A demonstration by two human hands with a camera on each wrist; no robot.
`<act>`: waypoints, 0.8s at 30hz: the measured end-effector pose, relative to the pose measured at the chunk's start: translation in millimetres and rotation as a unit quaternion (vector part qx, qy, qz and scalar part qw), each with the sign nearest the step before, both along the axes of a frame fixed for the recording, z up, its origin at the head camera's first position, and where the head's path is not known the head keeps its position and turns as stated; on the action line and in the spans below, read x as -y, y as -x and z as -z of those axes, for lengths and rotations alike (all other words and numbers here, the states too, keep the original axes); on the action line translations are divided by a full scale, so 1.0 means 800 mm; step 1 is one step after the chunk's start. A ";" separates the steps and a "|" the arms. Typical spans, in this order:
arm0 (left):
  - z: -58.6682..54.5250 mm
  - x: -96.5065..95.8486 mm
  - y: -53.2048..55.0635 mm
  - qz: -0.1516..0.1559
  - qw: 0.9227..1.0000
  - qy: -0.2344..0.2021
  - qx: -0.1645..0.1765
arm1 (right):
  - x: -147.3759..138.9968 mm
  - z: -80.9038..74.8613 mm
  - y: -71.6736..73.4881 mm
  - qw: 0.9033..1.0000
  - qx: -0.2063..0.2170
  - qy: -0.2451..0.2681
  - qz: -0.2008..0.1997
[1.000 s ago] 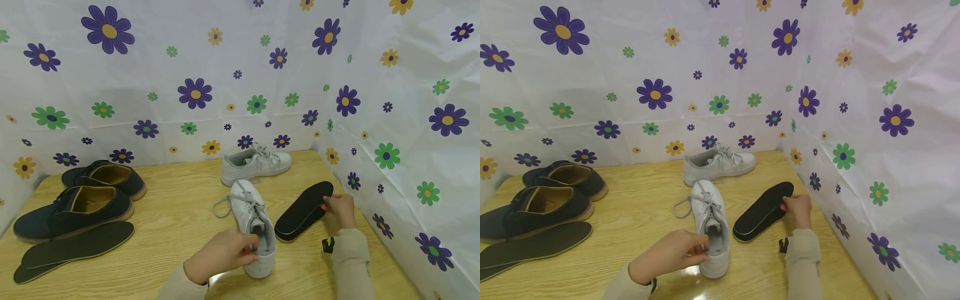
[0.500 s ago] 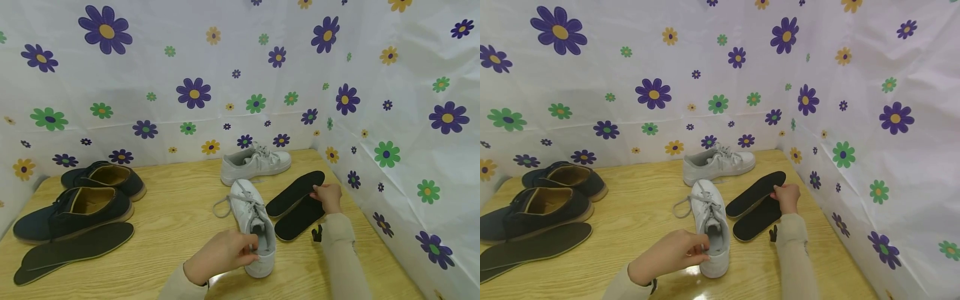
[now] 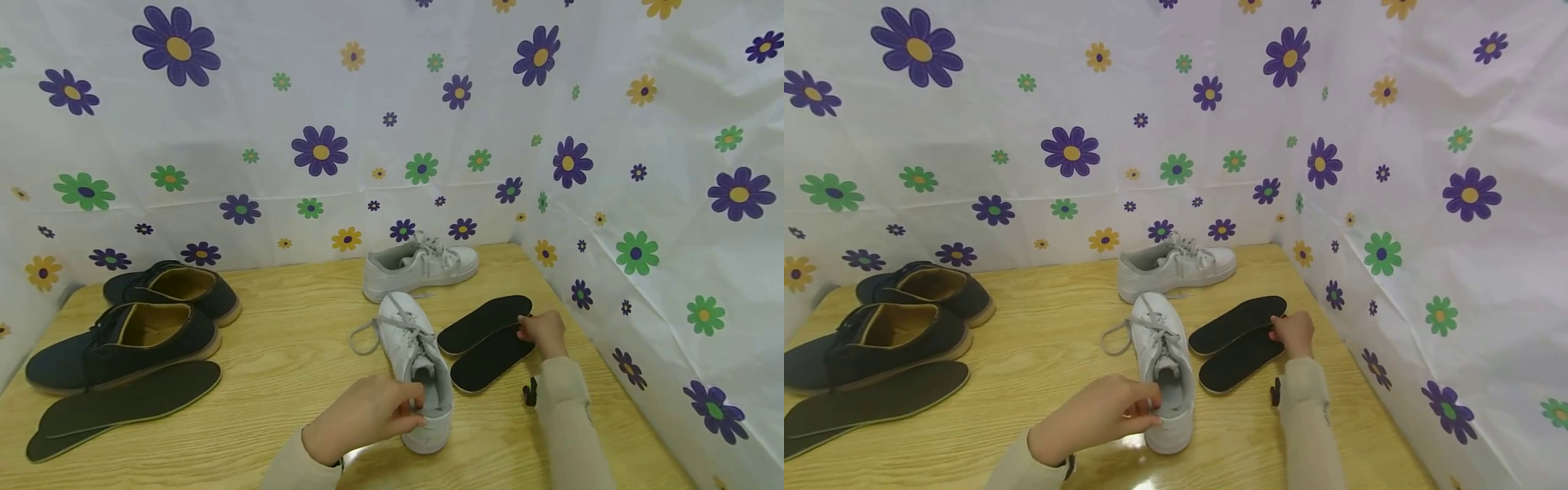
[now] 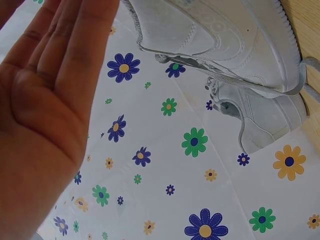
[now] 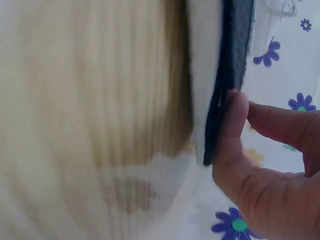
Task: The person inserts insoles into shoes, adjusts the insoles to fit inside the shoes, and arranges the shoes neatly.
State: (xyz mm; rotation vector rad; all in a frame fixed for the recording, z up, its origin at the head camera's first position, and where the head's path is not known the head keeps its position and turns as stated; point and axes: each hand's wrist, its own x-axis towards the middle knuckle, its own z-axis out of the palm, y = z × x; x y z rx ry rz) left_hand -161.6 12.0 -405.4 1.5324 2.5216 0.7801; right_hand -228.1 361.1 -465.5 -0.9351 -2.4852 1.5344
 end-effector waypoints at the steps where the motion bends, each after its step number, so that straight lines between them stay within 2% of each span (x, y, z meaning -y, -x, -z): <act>1: 0.000 0.000 0.000 0.000 1.000 0.000 0.002 | 0.000 -0.001 -0.005 0.999 0.010 -0.041 -0.010; 3: -0.001 0.000 0.000 0.001 1.000 0.000 -0.001 | 0.000 -0.004 -0.015 0.990 0.044 -0.130 -0.028; 5: 0.000 0.000 -0.001 0.001 1.000 0.003 -0.011 | 0.002 -0.007 -0.024 0.975 0.088 -0.199 -0.048; 8: 0.001 -0.001 -0.002 0.000 1.000 0.010 -0.029 | 0.005 -0.008 -0.031 0.965 0.134 -0.215 -0.073; 11: 0.003 -0.003 -0.003 -0.006 0.999 0.019 -0.042 | 0.009 -0.007 -0.033 0.964 0.136 -0.210 -0.088; 17: 0.008 -0.004 -0.003 -0.001 0.998 0.028 -0.060 | 0.014 0.000 -0.029 0.969 0.104 -0.208 -0.082; 21: 0.012 -0.004 -0.003 0.011 0.999 0.013 -0.051 | 0.017 0.000 -0.025 0.970 0.104 -0.210 -0.071; 24: 0.013 -0.004 -0.005 0.004 0.999 0.009 -0.031 | 0.019 0.000 -0.023 0.971 0.097 -0.208 -0.058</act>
